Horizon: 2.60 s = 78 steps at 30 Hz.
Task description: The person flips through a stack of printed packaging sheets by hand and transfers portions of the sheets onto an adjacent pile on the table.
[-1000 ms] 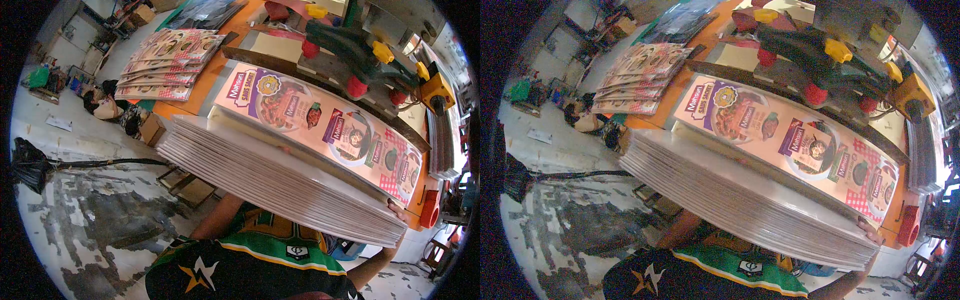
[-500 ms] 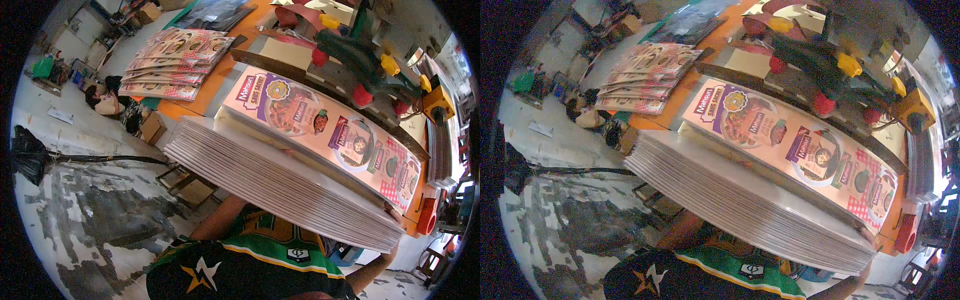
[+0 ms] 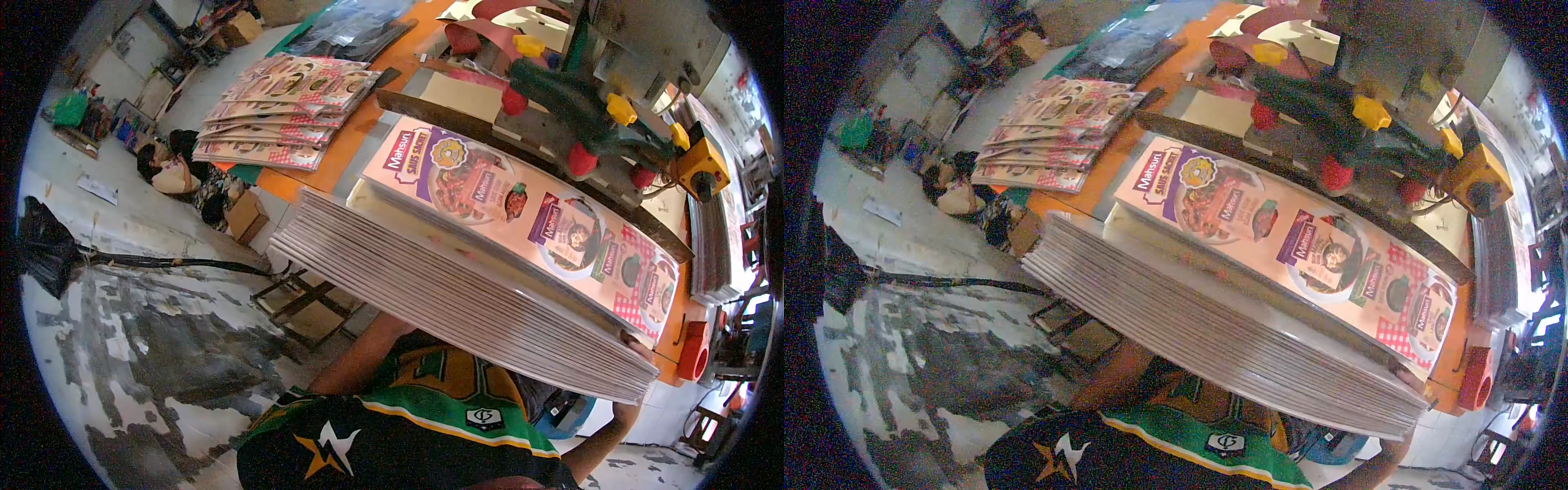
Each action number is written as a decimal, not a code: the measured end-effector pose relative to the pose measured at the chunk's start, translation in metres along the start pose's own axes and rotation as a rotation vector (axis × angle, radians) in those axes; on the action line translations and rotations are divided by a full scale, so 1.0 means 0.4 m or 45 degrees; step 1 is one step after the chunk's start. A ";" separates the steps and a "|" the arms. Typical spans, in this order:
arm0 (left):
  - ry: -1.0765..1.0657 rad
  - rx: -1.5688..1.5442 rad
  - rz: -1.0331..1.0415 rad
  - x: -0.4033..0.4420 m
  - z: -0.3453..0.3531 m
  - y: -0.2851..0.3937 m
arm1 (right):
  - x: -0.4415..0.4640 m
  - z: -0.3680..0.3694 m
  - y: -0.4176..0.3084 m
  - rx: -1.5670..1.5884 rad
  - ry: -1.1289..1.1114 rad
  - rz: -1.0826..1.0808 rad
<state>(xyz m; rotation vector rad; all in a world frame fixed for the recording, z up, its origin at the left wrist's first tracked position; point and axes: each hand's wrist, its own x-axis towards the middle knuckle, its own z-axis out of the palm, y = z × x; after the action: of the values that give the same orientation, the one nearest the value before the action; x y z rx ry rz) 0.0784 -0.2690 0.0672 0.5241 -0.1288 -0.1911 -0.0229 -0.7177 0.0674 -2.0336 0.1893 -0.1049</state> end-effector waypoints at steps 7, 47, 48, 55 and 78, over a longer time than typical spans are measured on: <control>0.327 0.395 0.142 -0.127 -0.101 0.040 | -0.023 0.048 -0.039 0.106 0.008 -0.351; 0.878 0.706 1.294 -0.052 0.138 0.406 | -0.007 0.576 -0.321 0.941 -0.830 -0.050; 0.753 0.614 1.285 -0.057 0.142 0.411 | 0.001 0.569 -0.344 1.214 -0.944 0.397; 0.532 0.410 1.173 -0.079 0.109 0.198 | 0.015 0.529 -0.404 1.762 -0.839 0.621; 0.581 0.648 0.818 0.260 -0.188 0.780 | 0.111 0.326 -0.199 0.130 -0.399 -0.312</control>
<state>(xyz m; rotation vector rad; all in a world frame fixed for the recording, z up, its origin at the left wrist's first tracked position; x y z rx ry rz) 0.2386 0.0102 0.1688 0.9884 0.1082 0.6040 0.0483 -0.5758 0.0791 -1.9343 -0.2578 0.0515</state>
